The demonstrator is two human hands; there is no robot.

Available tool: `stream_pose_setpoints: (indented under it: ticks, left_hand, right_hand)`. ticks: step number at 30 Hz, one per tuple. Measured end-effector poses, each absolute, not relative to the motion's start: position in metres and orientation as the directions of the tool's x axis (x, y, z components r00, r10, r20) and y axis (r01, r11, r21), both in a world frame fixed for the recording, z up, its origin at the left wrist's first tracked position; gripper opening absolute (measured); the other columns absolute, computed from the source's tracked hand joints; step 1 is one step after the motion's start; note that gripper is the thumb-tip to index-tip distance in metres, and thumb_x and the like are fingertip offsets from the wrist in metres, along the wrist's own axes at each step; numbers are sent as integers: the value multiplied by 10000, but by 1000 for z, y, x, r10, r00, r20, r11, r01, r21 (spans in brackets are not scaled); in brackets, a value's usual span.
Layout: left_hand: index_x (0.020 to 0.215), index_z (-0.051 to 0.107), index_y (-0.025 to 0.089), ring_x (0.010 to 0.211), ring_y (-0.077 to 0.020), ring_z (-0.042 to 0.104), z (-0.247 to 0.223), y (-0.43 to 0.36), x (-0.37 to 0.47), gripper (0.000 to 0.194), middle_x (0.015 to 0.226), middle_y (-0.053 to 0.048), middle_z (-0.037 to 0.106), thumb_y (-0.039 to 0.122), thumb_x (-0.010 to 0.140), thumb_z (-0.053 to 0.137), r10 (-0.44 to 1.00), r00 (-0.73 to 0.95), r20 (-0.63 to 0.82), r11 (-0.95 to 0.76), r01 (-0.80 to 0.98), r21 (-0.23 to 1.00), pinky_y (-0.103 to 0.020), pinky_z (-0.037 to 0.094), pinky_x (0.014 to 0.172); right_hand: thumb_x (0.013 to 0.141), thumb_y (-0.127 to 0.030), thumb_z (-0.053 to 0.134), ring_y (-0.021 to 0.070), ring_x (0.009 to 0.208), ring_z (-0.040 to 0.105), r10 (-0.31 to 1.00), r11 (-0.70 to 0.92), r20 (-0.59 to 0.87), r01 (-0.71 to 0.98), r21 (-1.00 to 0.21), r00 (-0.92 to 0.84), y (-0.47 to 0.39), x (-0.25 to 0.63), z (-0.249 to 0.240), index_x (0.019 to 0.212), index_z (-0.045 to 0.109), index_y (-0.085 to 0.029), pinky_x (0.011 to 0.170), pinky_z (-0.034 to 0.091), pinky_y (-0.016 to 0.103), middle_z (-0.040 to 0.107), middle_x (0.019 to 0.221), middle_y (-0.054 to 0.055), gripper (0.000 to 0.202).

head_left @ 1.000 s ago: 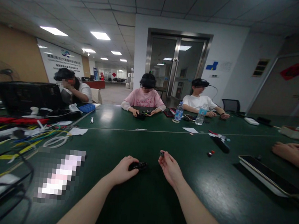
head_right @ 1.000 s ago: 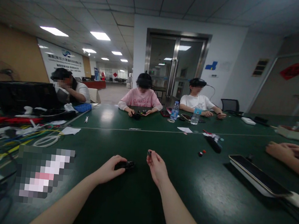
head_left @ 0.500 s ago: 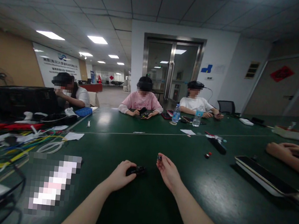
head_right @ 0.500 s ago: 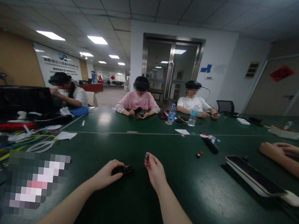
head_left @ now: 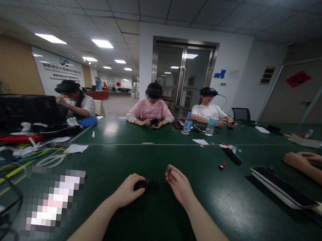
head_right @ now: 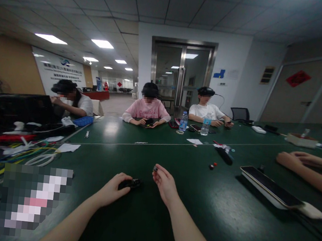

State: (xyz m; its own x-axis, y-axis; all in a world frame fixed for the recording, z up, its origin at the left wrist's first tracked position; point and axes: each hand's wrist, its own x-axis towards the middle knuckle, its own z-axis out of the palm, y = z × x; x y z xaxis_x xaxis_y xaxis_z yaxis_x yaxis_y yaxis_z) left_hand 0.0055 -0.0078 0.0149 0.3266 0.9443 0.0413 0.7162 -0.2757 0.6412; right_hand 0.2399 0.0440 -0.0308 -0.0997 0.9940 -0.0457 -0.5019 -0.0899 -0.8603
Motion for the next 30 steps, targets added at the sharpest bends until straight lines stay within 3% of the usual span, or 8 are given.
stream_pose_setpoints:
  ticks: [16, 30]
  left_hand:
    - [1149, 565, 213, 1042, -213, 495, 11, -4, 5, 374, 1112, -59, 561, 373, 812, 534, 932, 350, 92, -331, 722, 607, -332, 385, 923]
    - [1180, 535, 232, 1055, -205, 492, 13, -6, 4, 389, 1150, -39, 541, 389, 825, 525, 940, 338, 52, -290, 706, 646, -321, 392, 916]
  right_hand:
    - [637, -270, 717, 232, 1015, 584, 995, -51, -10, -434, -899, -97, 42, 236, -30, 1084, 618, -213, 903, 444, 395, 644, 1063, 70, 462]
    - [657, -269, 720, 230, 1026, 583, 994, -37, 8, -421, -906, -105, 40, 237, -30, 1018, 636, -230, 935, 435, 400, 642, 1042, 51, 373]
